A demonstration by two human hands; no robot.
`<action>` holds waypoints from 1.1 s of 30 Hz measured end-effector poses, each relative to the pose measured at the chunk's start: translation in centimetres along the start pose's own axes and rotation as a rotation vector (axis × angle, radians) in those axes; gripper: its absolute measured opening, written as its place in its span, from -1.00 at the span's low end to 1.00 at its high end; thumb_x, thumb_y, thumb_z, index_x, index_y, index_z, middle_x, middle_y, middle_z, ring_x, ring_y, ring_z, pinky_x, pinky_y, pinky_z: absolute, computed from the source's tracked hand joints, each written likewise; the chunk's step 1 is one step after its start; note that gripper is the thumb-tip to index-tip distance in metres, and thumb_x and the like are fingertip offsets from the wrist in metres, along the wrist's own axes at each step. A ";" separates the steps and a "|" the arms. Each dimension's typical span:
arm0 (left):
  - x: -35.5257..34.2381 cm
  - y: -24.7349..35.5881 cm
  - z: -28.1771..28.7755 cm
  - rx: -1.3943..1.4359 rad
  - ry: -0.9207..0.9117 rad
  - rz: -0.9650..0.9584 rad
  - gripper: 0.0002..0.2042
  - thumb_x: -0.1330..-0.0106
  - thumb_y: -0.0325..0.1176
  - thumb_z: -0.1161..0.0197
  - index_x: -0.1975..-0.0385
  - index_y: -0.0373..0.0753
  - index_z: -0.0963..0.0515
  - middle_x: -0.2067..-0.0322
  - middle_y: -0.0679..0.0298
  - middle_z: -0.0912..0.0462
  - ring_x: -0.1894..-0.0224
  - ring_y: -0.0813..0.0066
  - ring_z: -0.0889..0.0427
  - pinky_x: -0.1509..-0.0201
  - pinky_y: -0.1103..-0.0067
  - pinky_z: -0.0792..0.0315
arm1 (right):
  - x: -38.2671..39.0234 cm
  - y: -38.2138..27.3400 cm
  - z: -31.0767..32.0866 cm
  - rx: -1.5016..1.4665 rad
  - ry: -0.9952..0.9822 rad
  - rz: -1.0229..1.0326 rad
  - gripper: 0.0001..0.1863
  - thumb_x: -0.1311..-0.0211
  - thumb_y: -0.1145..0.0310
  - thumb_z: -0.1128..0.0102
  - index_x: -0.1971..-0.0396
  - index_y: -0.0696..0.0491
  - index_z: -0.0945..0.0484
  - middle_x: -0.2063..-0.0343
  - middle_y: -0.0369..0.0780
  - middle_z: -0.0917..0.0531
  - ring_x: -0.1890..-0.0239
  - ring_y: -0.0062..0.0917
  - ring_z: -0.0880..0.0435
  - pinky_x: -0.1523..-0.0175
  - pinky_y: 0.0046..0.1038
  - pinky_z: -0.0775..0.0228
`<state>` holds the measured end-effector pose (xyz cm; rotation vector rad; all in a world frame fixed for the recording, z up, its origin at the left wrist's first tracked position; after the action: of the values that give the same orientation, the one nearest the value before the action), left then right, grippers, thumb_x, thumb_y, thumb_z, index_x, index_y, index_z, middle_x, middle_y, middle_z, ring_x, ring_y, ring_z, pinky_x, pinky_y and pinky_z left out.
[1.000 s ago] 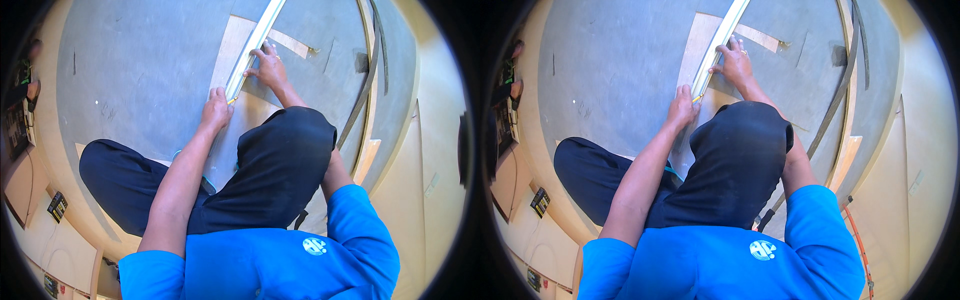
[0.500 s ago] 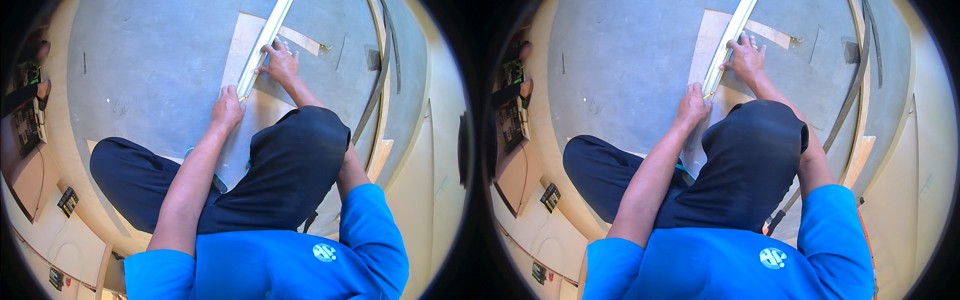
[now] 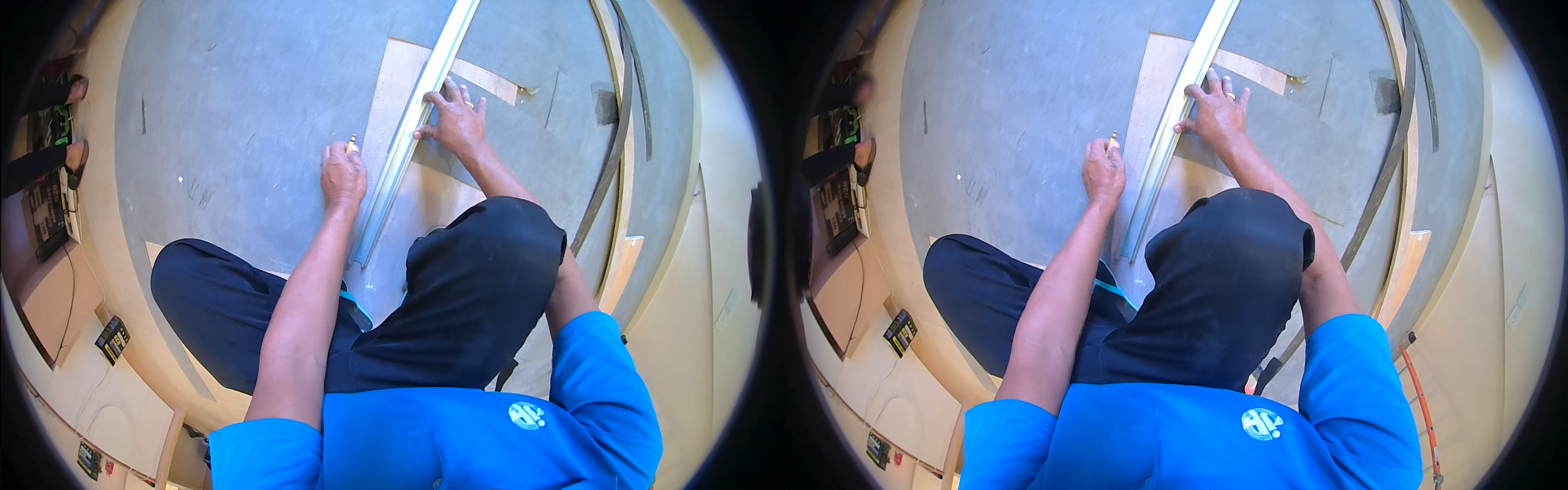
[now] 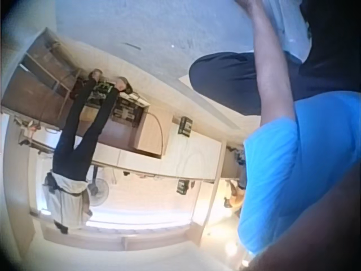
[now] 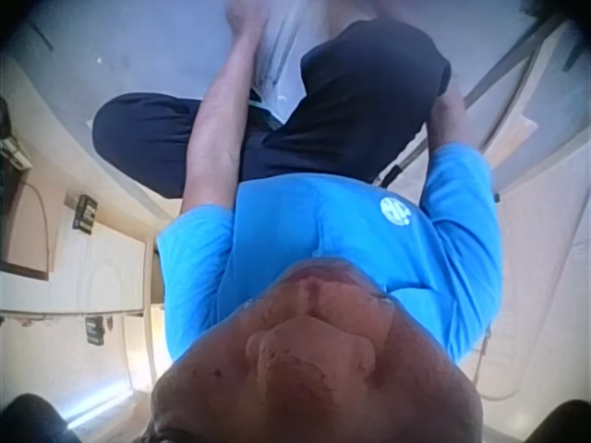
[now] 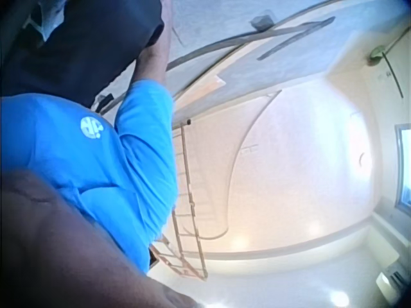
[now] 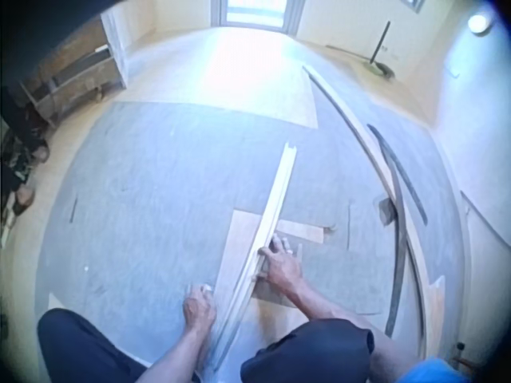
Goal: The person measures and marks a laminate sheet on the floor using a tape measure, pencil, and straight edge. They then hold the sheet up to a curved wall section to check fit and alignment before returning to the floor to continue marking.
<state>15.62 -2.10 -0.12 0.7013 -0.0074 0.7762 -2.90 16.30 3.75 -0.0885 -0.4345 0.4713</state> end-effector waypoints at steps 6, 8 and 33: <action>-1.7 0.3 0.8 -0.224 0.063 -0.032 -0.74 -0.41 -0.15 -0.31 0.17 -0.24 -0.58 0.14 0.04 -0.61 -0.01 -0.06 -0.59 -0.11 0.14 -0.46 | 0.4 0.8 0.7 -0.037 0.000 -0.042 -0.09 0.21 -0.21 -0.66 -0.28 -0.32 -0.58 -0.50 -0.10 -0.28 -0.57 -0.02 -0.17 -0.53 0.40 0.09; -1.9 -0.8 0.4 -0.322 0.043 -0.021 -0.68 -0.41 -0.09 -0.31 0.11 -0.24 -0.58 0.07 0.00 -0.61 -0.05 -0.07 -0.59 -0.14 0.11 -0.46 | 0.1 0.5 0.4 -0.067 -0.009 -0.024 -0.10 0.20 -0.20 -0.66 -0.25 -0.27 -0.61 -0.43 -0.09 -0.36 -0.53 -0.01 -0.24 -0.53 0.38 0.11; -7.6 0.4 2.7 -0.045 0.167 -0.042 -0.52 -0.38 0.05 -0.36 0.22 -0.36 -0.57 0.26 -0.02 -0.68 0.21 0.08 -0.66 0.02 0.24 -0.51 | 32.7 24.3 -10.7 -0.213 0.257 -0.549 -0.40 -0.11 0.25 -0.52 -0.18 0.00 -0.59 0.01 -0.06 -0.63 -0.08 -0.08 -0.62 -0.19 -0.08 -0.45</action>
<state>10.55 -8.37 0.27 0.5905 0.1408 0.7902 17.66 53.08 2.25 -0.2258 -0.2388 -0.1282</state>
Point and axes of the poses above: each hand's wrist, its own x-axis away from the middle knuckle, its own z-axis out of the back of the hand, y = z × x, the point moved 6 cm from there along -x, towards the middle knuckle
